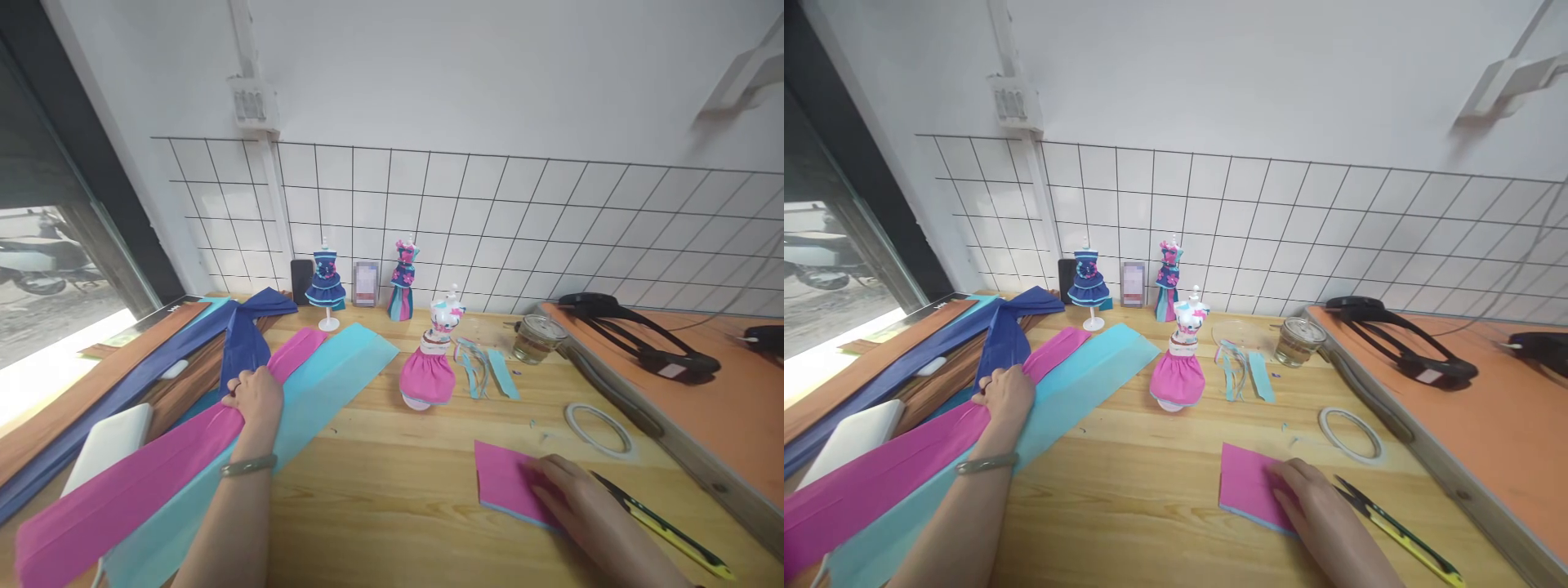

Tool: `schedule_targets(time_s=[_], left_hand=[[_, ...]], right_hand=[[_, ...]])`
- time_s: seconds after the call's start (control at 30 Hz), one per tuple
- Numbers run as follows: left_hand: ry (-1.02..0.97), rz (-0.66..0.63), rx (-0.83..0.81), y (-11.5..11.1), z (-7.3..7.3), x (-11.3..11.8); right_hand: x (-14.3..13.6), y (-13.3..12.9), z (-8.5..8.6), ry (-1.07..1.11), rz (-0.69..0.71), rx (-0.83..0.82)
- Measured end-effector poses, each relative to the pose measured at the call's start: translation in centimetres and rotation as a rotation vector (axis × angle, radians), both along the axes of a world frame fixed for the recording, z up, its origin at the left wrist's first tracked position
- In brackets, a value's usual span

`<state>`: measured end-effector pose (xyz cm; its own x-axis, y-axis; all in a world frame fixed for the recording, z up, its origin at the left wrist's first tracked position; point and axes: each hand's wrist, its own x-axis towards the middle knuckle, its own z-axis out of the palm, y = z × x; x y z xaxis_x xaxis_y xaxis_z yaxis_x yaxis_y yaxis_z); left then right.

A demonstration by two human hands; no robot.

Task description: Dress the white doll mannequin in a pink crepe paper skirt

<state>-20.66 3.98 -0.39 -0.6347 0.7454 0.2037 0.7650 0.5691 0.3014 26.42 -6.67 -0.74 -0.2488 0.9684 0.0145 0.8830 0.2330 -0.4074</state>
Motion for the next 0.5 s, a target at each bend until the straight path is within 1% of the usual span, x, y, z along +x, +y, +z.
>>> schedule_targets(time_s=[0.13,0.23,0.3,0.37,0.43,0.5], left_hand=[[0.008,0.104,0.15,-0.2,1.1,0.3],[0.026,0.153,0.29,-0.5,2.6,0.5],[0.038,0.162,0.372,-0.9,3.7,0.7],[0.044,0.141,0.491,-1.4,4.6,1.0],[0.044,0.069,0.699,-2.0,5.1,1.4],[0.055,0.005,0.867,-2.4,5.4,2.0]], right_hand=[[-0.1,0.1,-0.2,-0.033,-0.003,0.038],[-0.4,0.2,0.0,-0.047,-0.011,0.053],[-0.7,0.2,0.2,-0.063,-0.023,0.055],[-1.0,0.1,0.3,-0.076,-0.031,0.056],[-0.9,0.2,0.2,-0.089,-0.034,0.062],[-0.6,0.5,-0.2,-0.111,-0.028,0.087]])
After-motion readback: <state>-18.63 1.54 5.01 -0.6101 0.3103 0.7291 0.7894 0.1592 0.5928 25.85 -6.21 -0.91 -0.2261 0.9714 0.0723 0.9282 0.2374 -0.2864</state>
